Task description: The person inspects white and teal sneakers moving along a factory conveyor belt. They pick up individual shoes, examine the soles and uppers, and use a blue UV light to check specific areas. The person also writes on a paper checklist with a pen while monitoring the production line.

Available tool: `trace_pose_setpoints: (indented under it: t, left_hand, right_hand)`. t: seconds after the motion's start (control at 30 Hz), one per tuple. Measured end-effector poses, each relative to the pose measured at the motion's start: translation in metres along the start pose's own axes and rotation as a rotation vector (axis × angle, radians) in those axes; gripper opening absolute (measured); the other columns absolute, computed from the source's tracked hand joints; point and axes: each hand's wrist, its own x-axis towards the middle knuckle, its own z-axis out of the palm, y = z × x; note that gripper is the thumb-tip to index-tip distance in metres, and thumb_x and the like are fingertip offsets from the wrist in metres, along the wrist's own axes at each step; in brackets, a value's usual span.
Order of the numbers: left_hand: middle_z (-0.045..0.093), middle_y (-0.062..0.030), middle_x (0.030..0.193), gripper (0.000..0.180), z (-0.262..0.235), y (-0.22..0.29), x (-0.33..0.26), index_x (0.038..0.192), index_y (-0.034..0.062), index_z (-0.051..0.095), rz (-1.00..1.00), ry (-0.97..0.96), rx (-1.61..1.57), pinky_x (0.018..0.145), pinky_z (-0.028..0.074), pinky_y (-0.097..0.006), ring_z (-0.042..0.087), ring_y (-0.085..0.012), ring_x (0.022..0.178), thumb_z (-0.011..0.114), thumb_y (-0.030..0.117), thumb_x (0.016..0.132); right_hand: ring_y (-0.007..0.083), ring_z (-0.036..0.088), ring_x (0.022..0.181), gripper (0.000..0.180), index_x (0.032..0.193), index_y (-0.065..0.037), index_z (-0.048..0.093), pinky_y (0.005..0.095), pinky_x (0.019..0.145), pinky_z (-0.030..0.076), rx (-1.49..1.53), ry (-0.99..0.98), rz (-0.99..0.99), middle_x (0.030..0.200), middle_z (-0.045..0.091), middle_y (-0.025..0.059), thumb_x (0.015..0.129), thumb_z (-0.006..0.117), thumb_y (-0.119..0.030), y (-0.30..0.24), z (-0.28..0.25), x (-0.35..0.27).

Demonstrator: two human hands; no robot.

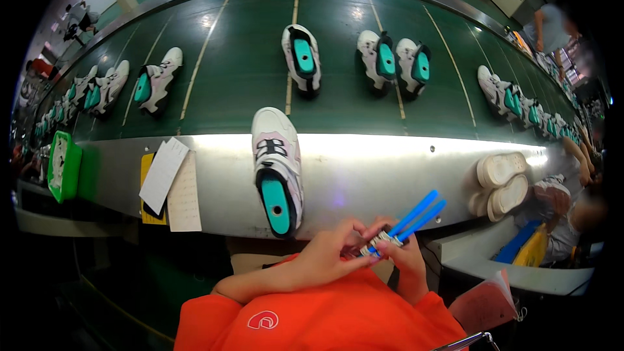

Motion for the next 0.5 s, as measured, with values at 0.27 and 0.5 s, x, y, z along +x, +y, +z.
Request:
trace_pose_setpoints:
  t: [0.27, 0.5]
  left_hand:
    - [0.064, -0.013, 0.092, 0.031, -0.074, 0.041, -0.035, 0.095, 0.0013, 0.06, 0.337, 0.12, 0.185, 0.077, 0.05, -0.03, 0.064, -0.0201, 0.086, 0.072, 0.021, 0.073]
    - [0.063, -0.0078, 0.098, 0.032, -0.167, -0.048, 0.031, 0.091, 0.0059, 0.062, 0.614, 0.218, 0.312, 0.097, 0.028, -0.038, 0.051, -0.0271, 0.104, 0.054, 0.036, 0.081]
  right_hand:
    - [0.0073, 0.05, 0.058, 0.034, 0.103, -0.003, 0.046, 0.0188, 0.05, 0.04, 0.149, 0.25, -0.083, 0.074, 0.052, 0.0019, 0.082, 0.058, -0.027, -0.003, 0.021, 0.017]
    - [0.0055, 0.046, 0.053, 0.019, 0.093, -0.007, 0.043, 0.0167, 0.045, 0.039, 0.295, 0.357, -0.248, 0.071, 0.045, 0.0022, 0.083, 0.052, -0.019, 0.004, 0.013, 0.053]
